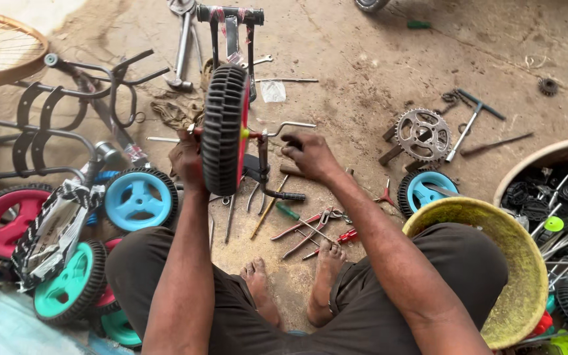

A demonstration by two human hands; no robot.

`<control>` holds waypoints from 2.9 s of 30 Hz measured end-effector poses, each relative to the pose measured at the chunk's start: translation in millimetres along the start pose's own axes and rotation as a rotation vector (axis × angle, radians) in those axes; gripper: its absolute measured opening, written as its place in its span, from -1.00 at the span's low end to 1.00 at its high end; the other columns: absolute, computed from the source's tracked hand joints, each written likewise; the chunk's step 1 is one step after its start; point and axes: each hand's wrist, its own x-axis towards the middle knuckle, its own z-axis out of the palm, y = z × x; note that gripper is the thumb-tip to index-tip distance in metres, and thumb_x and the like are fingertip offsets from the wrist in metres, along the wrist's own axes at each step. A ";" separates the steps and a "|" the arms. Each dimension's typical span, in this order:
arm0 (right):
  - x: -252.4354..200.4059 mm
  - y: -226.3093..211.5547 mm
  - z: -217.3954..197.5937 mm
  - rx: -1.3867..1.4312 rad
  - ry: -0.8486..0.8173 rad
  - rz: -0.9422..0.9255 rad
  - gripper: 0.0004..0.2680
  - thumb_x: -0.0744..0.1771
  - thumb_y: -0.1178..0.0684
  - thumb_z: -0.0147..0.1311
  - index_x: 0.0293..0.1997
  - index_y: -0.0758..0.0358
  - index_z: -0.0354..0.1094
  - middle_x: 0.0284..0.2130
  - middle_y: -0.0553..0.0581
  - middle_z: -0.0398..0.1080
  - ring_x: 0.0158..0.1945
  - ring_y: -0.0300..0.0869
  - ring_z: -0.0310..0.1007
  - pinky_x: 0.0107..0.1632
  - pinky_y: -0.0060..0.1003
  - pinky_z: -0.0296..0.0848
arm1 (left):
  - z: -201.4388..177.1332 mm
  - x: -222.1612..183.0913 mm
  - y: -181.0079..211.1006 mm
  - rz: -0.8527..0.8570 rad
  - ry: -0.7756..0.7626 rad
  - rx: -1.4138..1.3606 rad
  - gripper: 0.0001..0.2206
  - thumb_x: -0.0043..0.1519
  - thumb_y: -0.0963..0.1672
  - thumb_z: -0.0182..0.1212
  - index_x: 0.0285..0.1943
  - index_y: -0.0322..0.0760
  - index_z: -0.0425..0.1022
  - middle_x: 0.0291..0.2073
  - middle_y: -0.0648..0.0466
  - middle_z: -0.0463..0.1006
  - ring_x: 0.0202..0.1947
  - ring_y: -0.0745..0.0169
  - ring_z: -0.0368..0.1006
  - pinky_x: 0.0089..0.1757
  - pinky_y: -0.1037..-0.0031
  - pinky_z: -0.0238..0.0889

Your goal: The person assembles a child's tricycle by attaching a red wheel to the frame, securing it with a hammer, and installing a black pedal. The person then inserts a metal rod into the handlebar stem and secures it with a nut.

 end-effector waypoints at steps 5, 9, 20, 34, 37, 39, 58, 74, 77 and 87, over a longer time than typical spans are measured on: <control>-15.4 -17.7 -27.2 -0.061 -0.011 0.026 -0.72 0.36 -0.04 0.16 0.19 0.15 0.43 0.05 0.15 0.54 0.08 -0.12 0.56 0.17 -0.19 0.51 | -21.8 -6.7 34.2 -0.278 0.146 -0.139 -0.72 0.42 -0.07 0.12 -0.19 -0.41 0.57 -0.36 0.06 0.61 -0.39 0.35 0.47 -0.31 0.51 0.31; -51.4 -54.2 -56.2 -0.167 -0.070 0.156 -0.71 0.37 -0.05 0.08 0.25 0.04 0.39 0.11 0.10 0.49 0.06 -0.11 0.53 0.13 -0.17 0.53 | -4.0 -21.4 75.8 -0.007 0.485 0.236 -0.82 0.38 -0.14 0.27 -0.10 -0.42 0.44 -0.32 0.07 0.43 -0.35 0.28 0.30 -0.27 0.42 0.21; -215.0 -109.3 -237.0 -0.447 0.201 -0.137 -0.71 0.36 -0.02 0.21 0.20 0.18 0.44 -0.03 0.18 0.55 0.00 -0.11 0.57 0.12 -0.16 0.53 | 196.5 -115.9 136.1 0.452 -0.306 0.265 -0.83 0.46 -0.20 0.26 0.16 -0.40 0.46 -0.04 0.02 0.56 -0.01 0.25 0.49 0.05 0.44 0.39; -332.1 176.1 -190.2 0.051 0.468 0.536 -0.73 0.34 0.00 0.18 0.16 0.11 0.45 0.09 0.13 0.50 0.10 -0.11 0.51 0.22 -0.13 0.42 | 304.6 -202.2 -54.5 -0.368 -1.214 0.608 -0.80 0.28 -0.12 0.29 -0.04 -0.38 0.61 -0.23 -0.02 0.70 -0.23 0.27 0.56 -0.13 0.40 0.42; -358.9 254.7 -148.2 0.110 0.485 0.908 -0.76 0.34 0.07 0.13 0.14 0.06 0.48 0.07 0.10 0.52 0.04 -0.10 0.57 0.17 -0.12 0.51 | 295.1 -231.0 -104.6 -0.513 -1.191 0.556 -0.79 0.23 -0.13 0.33 -0.05 -0.39 0.61 -0.24 0.01 0.70 -0.26 0.30 0.58 -0.16 0.43 0.43; -372.3 293.9 -123.4 0.104 0.530 0.920 -0.78 0.33 0.09 0.15 0.10 0.10 0.50 0.01 0.14 0.54 0.01 -0.10 0.59 0.13 -0.13 0.55 | 293.6 -247.6 -126.0 -0.593 -1.188 0.515 -0.81 0.26 -0.15 0.31 -0.05 -0.44 0.60 -0.29 -0.01 0.64 -0.32 0.30 0.48 -0.23 0.42 0.37; -278.6 481.4 -309.0 -0.449 0.877 0.643 -0.49 0.32 -0.15 0.49 0.28 0.40 0.36 0.22 0.50 0.30 0.25 0.26 0.29 0.23 0.15 0.33 | 339.7 -246.6 -190.6 -0.884 -1.075 0.331 -0.81 0.25 -0.17 0.28 -0.04 -0.43 0.54 -0.35 0.09 0.57 -0.38 0.37 0.46 -0.31 0.50 0.38; -232.9 520.0 -286.9 -0.243 1.137 0.851 -0.76 0.19 0.34 0.20 -0.10 0.31 0.43 0.09 0.14 0.24 0.10 -0.15 0.40 0.11 -0.31 0.53 | 321.8 -239.8 -193.3 -0.970 -0.829 0.354 -0.80 0.28 -0.15 0.25 -0.02 -0.43 0.56 -0.26 0.02 0.62 -0.33 0.31 0.48 -0.27 0.48 0.42; -242.1 485.3 -284.9 -0.398 1.331 0.684 -0.83 0.21 0.30 0.29 -0.20 0.27 0.49 0.00 0.12 0.36 0.08 -0.17 0.45 0.11 -0.27 0.49 | 322.6 -236.3 -180.9 -0.997 -0.819 0.299 -0.71 0.25 -0.13 0.27 0.09 -0.44 0.52 -0.17 0.00 0.62 -0.23 0.26 0.50 -0.22 0.43 0.46; -271.5 221.6 -63.0 0.390 1.045 0.346 -0.67 0.29 0.17 0.22 0.17 0.35 0.33 0.07 0.17 0.44 0.05 -0.13 0.53 0.06 -0.28 0.62 | 317.8 -303.3 -173.2 -1.201 -0.708 -0.151 -0.37 0.14 -0.10 0.43 0.37 -0.39 0.27 0.08 -0.09 0.48 0.04 0.10 0.48 0.05 0.33 0.49</control>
